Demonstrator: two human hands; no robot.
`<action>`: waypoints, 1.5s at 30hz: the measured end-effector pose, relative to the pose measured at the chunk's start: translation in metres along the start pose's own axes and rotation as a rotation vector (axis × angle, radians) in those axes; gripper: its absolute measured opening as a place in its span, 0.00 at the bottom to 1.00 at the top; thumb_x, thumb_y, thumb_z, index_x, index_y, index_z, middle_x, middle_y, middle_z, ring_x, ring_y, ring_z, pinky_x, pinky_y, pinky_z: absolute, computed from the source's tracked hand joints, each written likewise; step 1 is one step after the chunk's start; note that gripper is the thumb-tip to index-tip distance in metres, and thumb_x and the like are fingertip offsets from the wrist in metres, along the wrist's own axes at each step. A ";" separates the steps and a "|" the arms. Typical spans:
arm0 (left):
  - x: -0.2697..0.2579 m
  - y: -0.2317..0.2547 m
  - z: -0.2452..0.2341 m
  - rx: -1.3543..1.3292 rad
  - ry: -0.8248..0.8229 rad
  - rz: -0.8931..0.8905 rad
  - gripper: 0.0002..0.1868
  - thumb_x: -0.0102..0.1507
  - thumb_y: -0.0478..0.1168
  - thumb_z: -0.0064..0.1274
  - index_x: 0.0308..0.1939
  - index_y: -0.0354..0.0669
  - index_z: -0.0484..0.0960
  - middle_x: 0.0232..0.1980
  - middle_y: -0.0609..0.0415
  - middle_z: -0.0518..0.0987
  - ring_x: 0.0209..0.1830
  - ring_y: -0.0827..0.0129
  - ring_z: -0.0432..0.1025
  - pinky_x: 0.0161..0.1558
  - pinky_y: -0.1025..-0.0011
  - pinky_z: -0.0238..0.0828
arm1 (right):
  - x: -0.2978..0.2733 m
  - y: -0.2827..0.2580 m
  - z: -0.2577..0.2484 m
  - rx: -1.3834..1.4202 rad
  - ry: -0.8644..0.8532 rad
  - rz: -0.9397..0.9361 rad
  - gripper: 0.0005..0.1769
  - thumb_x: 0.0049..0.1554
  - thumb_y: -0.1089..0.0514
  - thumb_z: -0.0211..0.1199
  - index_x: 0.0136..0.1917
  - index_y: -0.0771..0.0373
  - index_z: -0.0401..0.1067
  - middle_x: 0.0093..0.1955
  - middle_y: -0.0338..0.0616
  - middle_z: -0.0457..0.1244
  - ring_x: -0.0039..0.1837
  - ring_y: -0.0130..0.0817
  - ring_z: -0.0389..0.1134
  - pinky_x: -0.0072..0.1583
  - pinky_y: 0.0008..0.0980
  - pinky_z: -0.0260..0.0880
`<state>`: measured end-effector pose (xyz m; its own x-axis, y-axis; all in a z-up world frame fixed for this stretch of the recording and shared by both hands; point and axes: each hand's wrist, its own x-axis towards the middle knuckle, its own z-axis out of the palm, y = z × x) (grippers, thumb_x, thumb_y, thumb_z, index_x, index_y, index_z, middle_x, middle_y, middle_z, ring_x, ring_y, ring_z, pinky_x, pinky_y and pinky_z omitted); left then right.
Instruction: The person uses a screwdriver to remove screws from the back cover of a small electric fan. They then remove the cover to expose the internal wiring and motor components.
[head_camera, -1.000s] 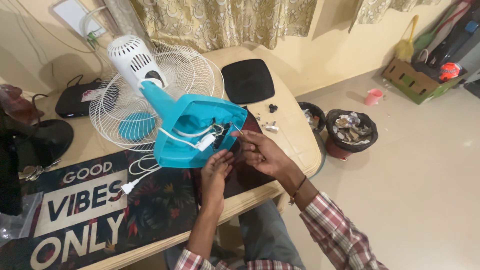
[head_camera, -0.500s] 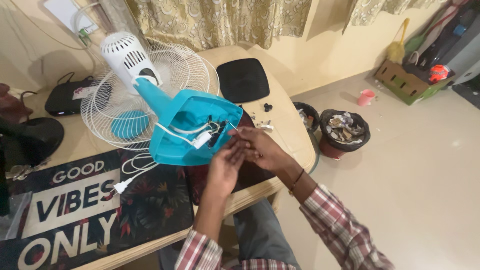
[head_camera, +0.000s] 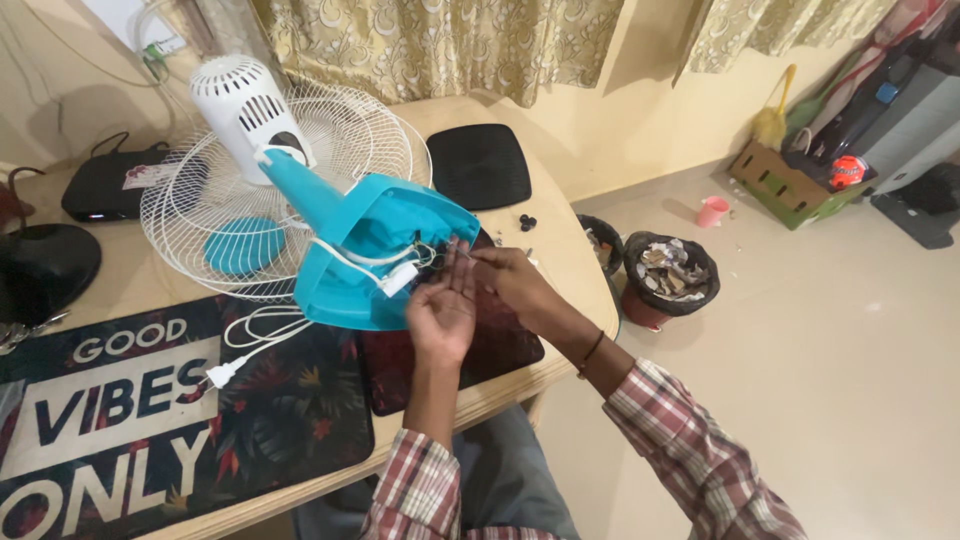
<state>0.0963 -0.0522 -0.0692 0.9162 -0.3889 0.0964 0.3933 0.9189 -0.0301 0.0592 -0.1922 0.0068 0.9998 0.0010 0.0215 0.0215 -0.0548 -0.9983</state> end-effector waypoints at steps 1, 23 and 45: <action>-0.001 0.000 0.003 -0.047 -0.029 -0.017 0.37 0.57 0.28 0.40 0.72 0.23 0.58 0.77 0.38 0.64 0.78 0.52 0.59 0.75 0.59 0.59 | 0.001 0.002 0.003 -0.203 0.057 -0.136 0.12 0.63 0.61 0.61 0.58 0.66 0.78 0.34 0.32 0.65 0.36 0.23 0.64 0.37 0.27 0.64; 0.021 -0.018 0.021 0.006 0.236 0.061 0.24 0.66 0.43 0.53 0.62 0.31 0.74 0.63 0.45 0.78 0.68 0.58 0.70 0.69 0.62 0.67 | -0.023 -0.029 -0.003 -1.945 0.361 -1.009 0.28 0.53 0.51 0.60 0.65 0.61 0.73 0.41 0.37 0.61 0.38 0.29 0.63 0.38 0.29 0.61; -0.001 -0.008 0.017 0.146 0.151 0.072 0.28 0.67 0.43 0.52 0.65 0.27 0.68 0.67 0.40 0.75 0.70 0.55 0.68 0.71 0.64 0.63 | 0.011 -0.001 0.012 1.052 0.090 0.332 0.15 0.62 0.48 0.61 0.41 0.60 0.69 0.22 0.28 0.49 0.21 0.19 0.45 0.25 0.21 0.42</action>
<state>0.0910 -0.0585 -0.0516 0.9469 -0.3174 -0.0511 0.3213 0.9402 0.1135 0.0705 -0.1797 0.0069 0.9531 0.0686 -0.2948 -0.2157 0.8372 -0.5026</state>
